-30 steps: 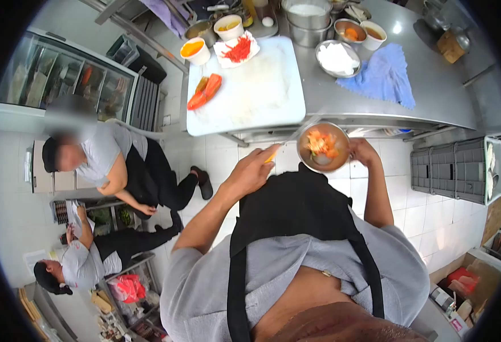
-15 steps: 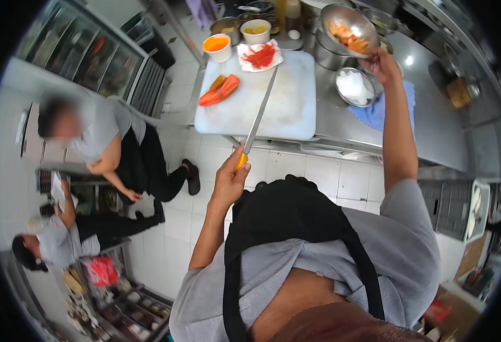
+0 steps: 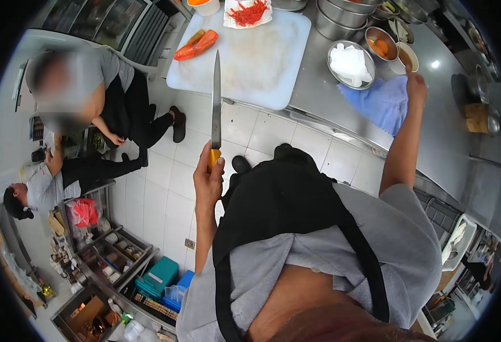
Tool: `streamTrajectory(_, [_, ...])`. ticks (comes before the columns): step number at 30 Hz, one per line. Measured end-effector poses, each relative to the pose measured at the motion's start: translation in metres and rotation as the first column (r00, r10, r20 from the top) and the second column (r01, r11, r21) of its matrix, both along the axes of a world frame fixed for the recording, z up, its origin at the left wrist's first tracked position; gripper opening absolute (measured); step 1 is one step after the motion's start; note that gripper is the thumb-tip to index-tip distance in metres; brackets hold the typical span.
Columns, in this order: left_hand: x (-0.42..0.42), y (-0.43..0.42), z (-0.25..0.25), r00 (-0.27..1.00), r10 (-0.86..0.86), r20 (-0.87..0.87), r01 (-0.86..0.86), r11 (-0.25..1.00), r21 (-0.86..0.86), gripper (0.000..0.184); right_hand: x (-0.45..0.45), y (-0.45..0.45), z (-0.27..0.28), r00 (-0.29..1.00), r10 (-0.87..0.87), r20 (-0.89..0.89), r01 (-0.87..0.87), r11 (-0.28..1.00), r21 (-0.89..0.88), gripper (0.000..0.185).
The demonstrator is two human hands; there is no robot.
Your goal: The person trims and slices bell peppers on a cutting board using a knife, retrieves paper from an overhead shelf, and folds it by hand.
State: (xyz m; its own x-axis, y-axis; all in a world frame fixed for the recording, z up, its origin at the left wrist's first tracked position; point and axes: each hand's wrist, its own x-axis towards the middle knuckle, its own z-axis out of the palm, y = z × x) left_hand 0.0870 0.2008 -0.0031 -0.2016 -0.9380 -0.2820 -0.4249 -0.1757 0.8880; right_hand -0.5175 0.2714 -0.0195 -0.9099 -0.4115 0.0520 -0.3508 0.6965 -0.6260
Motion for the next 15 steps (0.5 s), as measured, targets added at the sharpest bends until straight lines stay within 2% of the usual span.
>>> streamTrajectory(1, [-0.001, 0.001, -0.003, 1.000, -0.010, 0.010, 0.011, 0.999, -0.038, 0.052, -0.022, 0.021, -0.048, 0.990, -0.015, -0.141, 0.045, 0.977, 0.210, 0.079])
streamTrajectory(3, [-0.002, 0.003, -0.001, 1.000, -0.018, 0.006, 0.018, 0.999, -0.026, 0.053, 0.038, 0.041, -0.088, 0.922, 0.049, -0.384, 0.164, 0.848, 0.503, 0.080])
streamTrajectory(6, [0.004, 0.001, -0.006, 0.998, -0.056, -0.021, 0.055, 0.996, -0.069, 0.053, 0.084, 0.057, -0.106, 0.863, 0.156, -0.480, 0.047, 0.922, 0.384, 0.071])
streamTrajectory(8, [0.007, 0.002, 0.004, 0.998, -0.048, 0.028, 0.049, 0.998, -0.035, 0.050, 0.117, 0.070, -0.141, 0.825, 0.252, -0.506, -0.216, 0.968, 0.131, 0.057])
streamTrajectory(9, [0.008, 0.005, 0.009, 0.999, -0.029, 0.024, 0.029, 1.000, -0.011, 0.048, 0.155, 0.069, -0.134, 0.865, 0.253, -0.434, -0.289, 0.957, -0.017, 0.052])
streamTrajectory(10, [0.013, 0.005, 0.007, 0.999, -0.027, 0.020, 0.028, 0.999, -0.032, 0.050, 0.180, 0.069, -0.142, 0.831, 0.322, -0.453, -0.399, 0.913, -0.082, 0.051])
streamTrajectory(11, [0.020, 0.006, 0.001, 1.000, -0.017, 0.015, 0.018, 0.998, -0.052, 0.052, 0.209, 0.063, -0.135, 0.828, 0.359, -0.431, -0.440, 0.892, -0.103, 0.049])
streamTrajectory(13, [0.036, 0.013, -0.010, 1.000, 0.011, 0.002, -0.011, 0.997, -0.070, 0.053, 0.254, 0.041, -0.111, 0.873, 0.408, -0.267, -0.467, 0.858, -0.213, 0.039])
streamTrajectory(15, [0.051, 0.022, -0.017, 0.999, 0.043, -0.013, -0.044, 0.996, -0.079, 0.053, 0.275, 0.016, -0.100, 0.893, 0.413, -0.181, -0.450, 0.845, -0.288, 0.039])
